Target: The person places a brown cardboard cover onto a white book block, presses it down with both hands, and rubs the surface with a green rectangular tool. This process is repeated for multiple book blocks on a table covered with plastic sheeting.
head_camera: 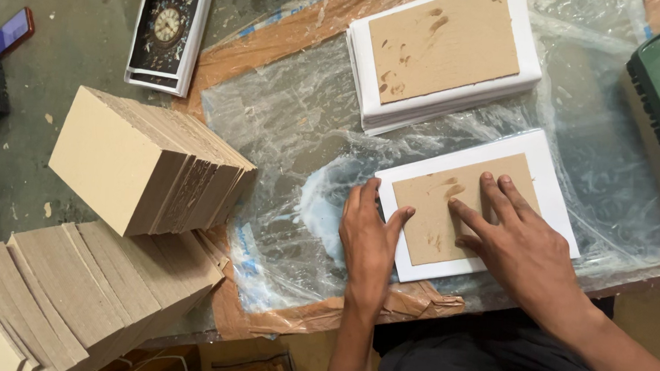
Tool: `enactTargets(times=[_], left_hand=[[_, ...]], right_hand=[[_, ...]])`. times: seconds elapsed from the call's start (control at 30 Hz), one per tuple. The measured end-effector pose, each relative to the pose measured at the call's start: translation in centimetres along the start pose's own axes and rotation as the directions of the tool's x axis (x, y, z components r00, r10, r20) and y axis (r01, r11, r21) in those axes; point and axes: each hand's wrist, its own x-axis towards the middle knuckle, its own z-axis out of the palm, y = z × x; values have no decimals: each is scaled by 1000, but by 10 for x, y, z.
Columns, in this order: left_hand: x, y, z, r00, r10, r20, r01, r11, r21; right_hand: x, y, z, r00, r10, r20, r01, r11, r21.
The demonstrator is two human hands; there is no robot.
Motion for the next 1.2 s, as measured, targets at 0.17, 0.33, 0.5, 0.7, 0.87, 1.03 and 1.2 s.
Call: enactTargets(times=[0.17, 0.33, 0.5, 0.7, 0.87, 1.03, 1.2], left_hand=[[3, 0, -3, 999, -18, 27, 19, 999, -27], [2, -6, -1, 999, 33, -2, -33, 998, -60], [-15, 4, 0, 996, -81, -30, 79, 994, -76], [-62, 8, 3, 993, -111, 41, 113, 993, -40], [-113, 2, 13, 993, -68, 93, 74, 995, -61], [-129, -2, 17, 988, -93, 125, 103, 991, -83], [-117, -10, 10, 995, -14, 102, 12, 1000, 21]], right_hand=[[-1, -1, 0, 1000, 11, 2, -11, 1000, 3], [0, 0, 2, 1000, 11, -4, -11, 1000, -8], [3, -1, 2, 1000, 21, -5, -21, 1000, -18], [0, -4, -1, 1000, 28, -7, -29, 999, -14], [1, -6, -5, 1000, 27, 0, -27, 999, -41], [1, -8, -7, 1000, 13, 9, -12, 997, -77], [1, -7, -6, 1000, 18, 26, -16, 997, -72]])
